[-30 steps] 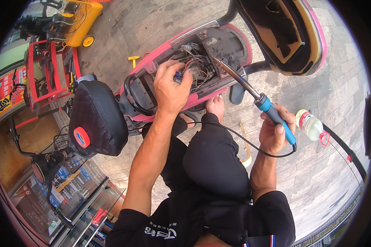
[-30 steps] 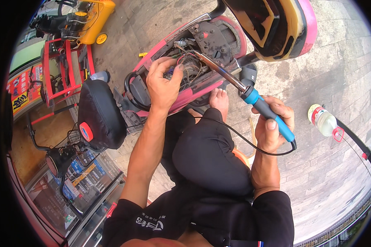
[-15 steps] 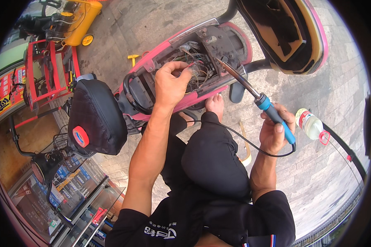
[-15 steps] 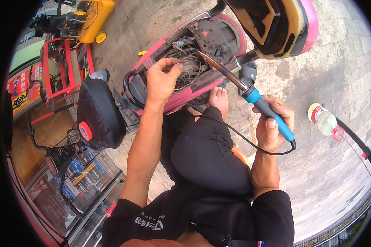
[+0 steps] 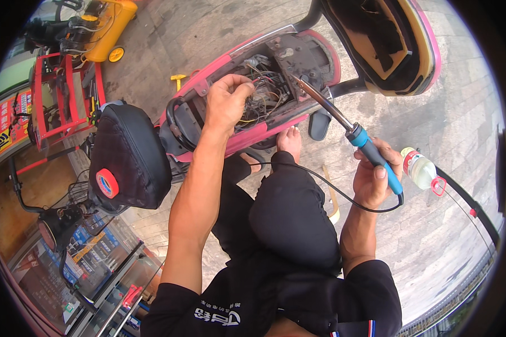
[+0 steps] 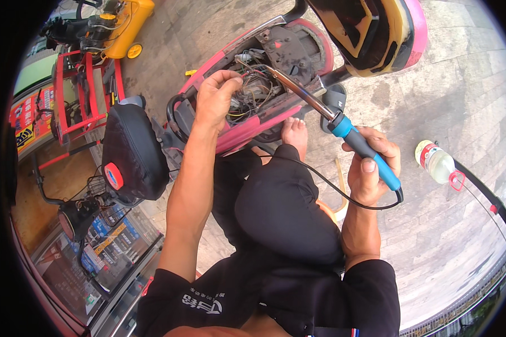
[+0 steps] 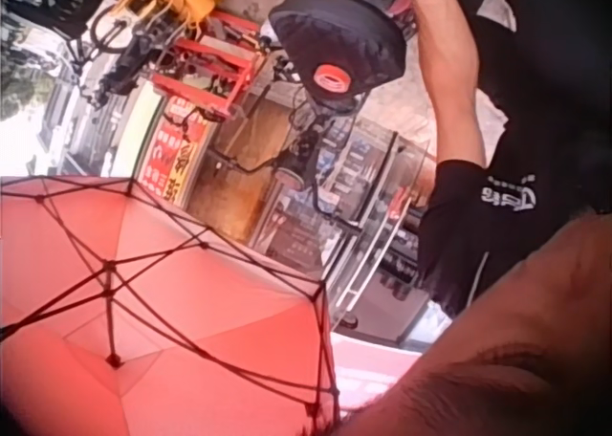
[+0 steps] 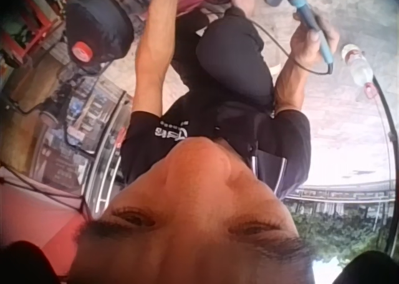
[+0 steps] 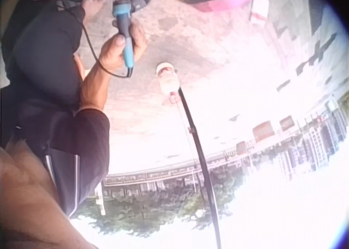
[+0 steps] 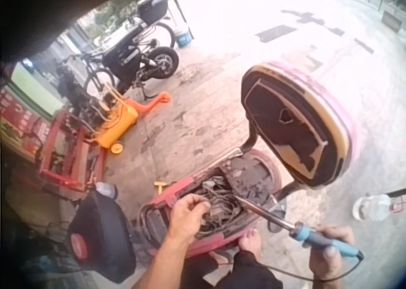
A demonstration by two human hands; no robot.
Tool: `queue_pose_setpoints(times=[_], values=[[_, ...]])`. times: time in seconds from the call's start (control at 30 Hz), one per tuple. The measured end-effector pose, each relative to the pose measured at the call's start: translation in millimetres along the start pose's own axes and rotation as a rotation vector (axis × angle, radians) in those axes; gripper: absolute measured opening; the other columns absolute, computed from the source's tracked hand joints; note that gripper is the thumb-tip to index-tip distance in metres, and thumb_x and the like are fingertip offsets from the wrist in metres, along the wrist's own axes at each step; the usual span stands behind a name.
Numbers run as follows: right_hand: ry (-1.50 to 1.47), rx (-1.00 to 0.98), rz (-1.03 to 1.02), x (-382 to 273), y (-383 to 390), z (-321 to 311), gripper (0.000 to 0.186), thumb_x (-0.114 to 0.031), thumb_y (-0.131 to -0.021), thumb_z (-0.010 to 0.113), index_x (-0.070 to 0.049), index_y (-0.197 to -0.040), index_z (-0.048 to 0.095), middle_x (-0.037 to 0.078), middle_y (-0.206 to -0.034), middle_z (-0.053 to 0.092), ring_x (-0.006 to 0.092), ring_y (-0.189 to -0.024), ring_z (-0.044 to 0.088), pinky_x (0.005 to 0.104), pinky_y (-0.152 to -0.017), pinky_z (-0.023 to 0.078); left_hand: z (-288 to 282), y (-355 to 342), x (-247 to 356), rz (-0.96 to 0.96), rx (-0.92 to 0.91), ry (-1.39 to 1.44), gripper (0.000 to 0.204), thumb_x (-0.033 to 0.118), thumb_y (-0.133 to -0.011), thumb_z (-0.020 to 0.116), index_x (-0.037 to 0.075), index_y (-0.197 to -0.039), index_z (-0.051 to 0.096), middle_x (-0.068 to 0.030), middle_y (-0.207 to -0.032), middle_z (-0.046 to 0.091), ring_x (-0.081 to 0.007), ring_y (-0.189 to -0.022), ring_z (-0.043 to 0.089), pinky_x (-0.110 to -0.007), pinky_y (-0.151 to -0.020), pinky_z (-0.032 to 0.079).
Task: The person uses a soldering iron to join wires inside the open compartment of a pink electric scooter. They hold the wires with one hand and apply the soldering iron with the other, repeatedly heating and joining connections.
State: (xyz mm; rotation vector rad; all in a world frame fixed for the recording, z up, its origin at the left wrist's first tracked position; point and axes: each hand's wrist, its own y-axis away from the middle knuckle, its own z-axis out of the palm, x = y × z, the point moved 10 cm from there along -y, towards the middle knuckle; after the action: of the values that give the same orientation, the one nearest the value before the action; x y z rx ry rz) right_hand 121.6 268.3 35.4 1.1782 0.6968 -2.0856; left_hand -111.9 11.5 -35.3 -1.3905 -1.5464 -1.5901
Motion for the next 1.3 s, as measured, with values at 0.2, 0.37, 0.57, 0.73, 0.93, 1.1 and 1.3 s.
queue_pose_setpoints(times=[0.2, 0.37, 0.57, 0.73, 0.93, 1.1, 1.3], values=[[0.048, -0.077, -0.068, -13, -22, 16, 0.039, -0.025, -0.091, 0.072, -0.001, -0.117, 0.055, 0.028, -0.116, 0.062, 0.0286, -0.086, 0.069, 0.0395, -0.082, 0.058, -1, 17, 14, 0.289, 0.114, -0.140, 0.012, 0.007, -0.089, 0.069, 0.001, -0.099, 0.070, 0.0014, -0.084, 0.068, -0.0066, -0.074, 0.059, -0.024, -0.069, 0.049], [0.056, -0.081, -0.071, -11, -20, 17, 0.038, -0.024, -0.091, 0.073, 0.000, -0.116, 0.055, 0.028, -0.115, 0.062, 0.0292, -0.087, 0.069, 0.0381, -0.080, 0.058, -4, 33, 27, 0.508, 0.283, -0.253, 0.017, 0.009, -0.087, 0.073, 0.000, -0.101, 0.070, -0.0001, -0.082, 0.068, -0.0071, -0.072, 0.058, -0.024, -0.068, 0.049], [0.033, -0.023, -0.033, 4, -9, 10, 0.039, -0.025, -0.091, 0.072, 0.000, -0.117, 0.055, 0.029, -0.115, 0.062, 0.0292, -0.088, 0.069, 0.0379, -0.079, 0.059, -3, 32, 31, 0.434, 0.258, -0.306, 0.016, 0.010, -0.082, 0.073, -0.001, -0.094, 0.071, -0.0110, -0.085, 0.069, -0.0182, -0.071, 0.064, -0.032, -0.067, 0.052], [0.033, -0.015, -0.005, 14, -7, 11, 0.041, -0.026, -0.091, 0.072, 0.000, -0.118, 0.055, 0.030, -0.115, 0.062, 0.0291, -0.087, 0.069, 0.0377, -0.079, 0.059, 1, 24, 30, 0.313, 0.193, -0.305, 0.015, 0.008, -0.081, 0.071, -0.001, -0.092, 0.071, -0.0103, -0.086, 0.068, -0.0194, -0.073, 0.065, -0.033, -0.068, 0.052], [0.033, 0.017, -0.017, 10, -11, 2, 0.040, -0.024, -0.090, 0.073, 0.000, -0.118, 0.055, 0.030, -0.115, 0.062, 0.0296, -0.086, 0.069, 0.0380, -0.078, 0.059, 13, 38, 57, 0.565, 0.200, -0.446, 0.010, 0.003, -0.079, 0.066, 0.000, -0.088, 0.068, -0.0121, -0.088, 0.064, -0.0275, -0.080, 0.064, -0.038, -0.074, 0.051], [0.034, 0.016, -0.018, 2, -12, 0, 0.040, -0.023, -0.090, 0.073, -0.001, -0.117, 0.055, 0.029, -0.115, 0.062, 0.0297, -0.085, 0.069, 0.0397, -0.080, 0.058, 16, 51, 61, 0.661, 0.209, -0.500, 0.009, 0.002, -0.077, 0.066, 0.004, -0.085, 0.066, -0.0111, -0.091, 0.062, -0.0321, -0.088, 0.059, -0.043, -0.081, 0.048], [0.045, 0.014, -0.029, -3, -9, 1, 0.042, -0.026, -0.089, 0.074, -0.001, -0.116, 0.055, 0.027, -0.114, 0.062, 0.0298, -0.084, 0.069, 0.0397, -0.079, 0.058, 25, 65, 68, 0.771, 0.224, -0.601, 0.010, 0.004, -0.076, 0.069, 0.006, -0.086, 0.067, -0.0099, -0.093, 0.059, -0.0310, -0.090, 0.056, -0.042, -0.083, 0.045]])
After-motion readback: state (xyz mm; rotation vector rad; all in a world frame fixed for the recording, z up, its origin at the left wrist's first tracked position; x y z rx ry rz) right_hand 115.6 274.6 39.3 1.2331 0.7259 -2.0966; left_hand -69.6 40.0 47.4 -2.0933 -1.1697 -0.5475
